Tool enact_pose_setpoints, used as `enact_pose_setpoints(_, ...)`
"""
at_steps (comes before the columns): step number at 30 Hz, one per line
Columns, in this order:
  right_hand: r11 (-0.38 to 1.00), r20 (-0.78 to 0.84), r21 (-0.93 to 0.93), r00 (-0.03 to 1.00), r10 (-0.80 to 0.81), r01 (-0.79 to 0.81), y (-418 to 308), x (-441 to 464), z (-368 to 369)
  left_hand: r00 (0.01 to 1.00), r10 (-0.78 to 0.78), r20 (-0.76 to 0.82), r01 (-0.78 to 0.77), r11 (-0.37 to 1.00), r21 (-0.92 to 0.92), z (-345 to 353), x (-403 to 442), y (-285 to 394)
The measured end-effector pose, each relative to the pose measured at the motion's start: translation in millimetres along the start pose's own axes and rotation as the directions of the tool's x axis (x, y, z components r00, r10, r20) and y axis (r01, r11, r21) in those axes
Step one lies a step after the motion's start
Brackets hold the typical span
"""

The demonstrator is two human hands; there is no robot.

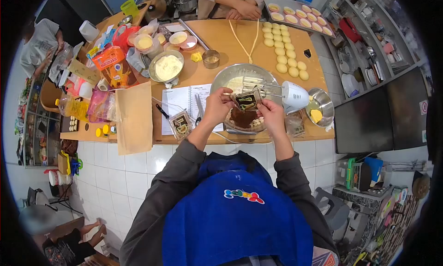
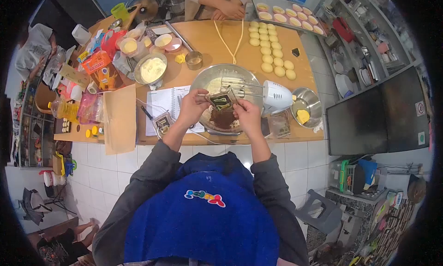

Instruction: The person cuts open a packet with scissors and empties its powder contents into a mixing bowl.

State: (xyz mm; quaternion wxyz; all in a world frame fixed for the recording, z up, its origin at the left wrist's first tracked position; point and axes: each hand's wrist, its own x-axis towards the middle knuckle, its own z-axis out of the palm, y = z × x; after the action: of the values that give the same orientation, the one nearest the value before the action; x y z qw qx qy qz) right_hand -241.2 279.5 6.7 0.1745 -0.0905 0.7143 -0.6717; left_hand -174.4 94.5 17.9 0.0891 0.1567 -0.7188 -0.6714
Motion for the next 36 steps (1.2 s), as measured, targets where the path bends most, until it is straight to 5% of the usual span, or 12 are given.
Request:
enact_pose_setpoints(5, 1.000, 0.059, 0.019, 0.998, 0.008, -0.009, -2.7, 1.4, -0.9, 0.997, -0.015, -0.071, 0.020, 0.998, 0.057, -0.1, 1.4, -2.3)
enact_pose_setpoints(8, 0.992, 0.057, -0.081, 0.994, -0.090, 0.094, 2.6, 7.1, -3.3, 0.997, -0.037, -0.066, 0.035, 0.999, -0.021, -0.4, 3.1, -4.1)
enact_pose_setpoints(17, 0.975, 0.108, -0.218, 0.994, -0.009, 0.032, -20.7, 8.1, -1.0, 0.996, -0.080, -0.038, 0.056, 0.903, -0.426, -7.3, 12.2, -26.4)
enact_pose_setpoints(26, 0.985, 0.113, -0.136, 0.990, -0.088, 0.103, -20.0, 17.1, 16.4, 0.986, -0.034, -0.163, 0.012, 0.991, -0.135, -2.6, 9.6, -10.5)
enact_pose_setpoints(36, 0.905, 0.107, -0.350, 0.970, -0.220, 0.244, -10.2, 24.3, 17.8, 0.956, 0.101, -0.276, -0.108, 0.994, -0.011, -0.9, 20.6, -27.8)
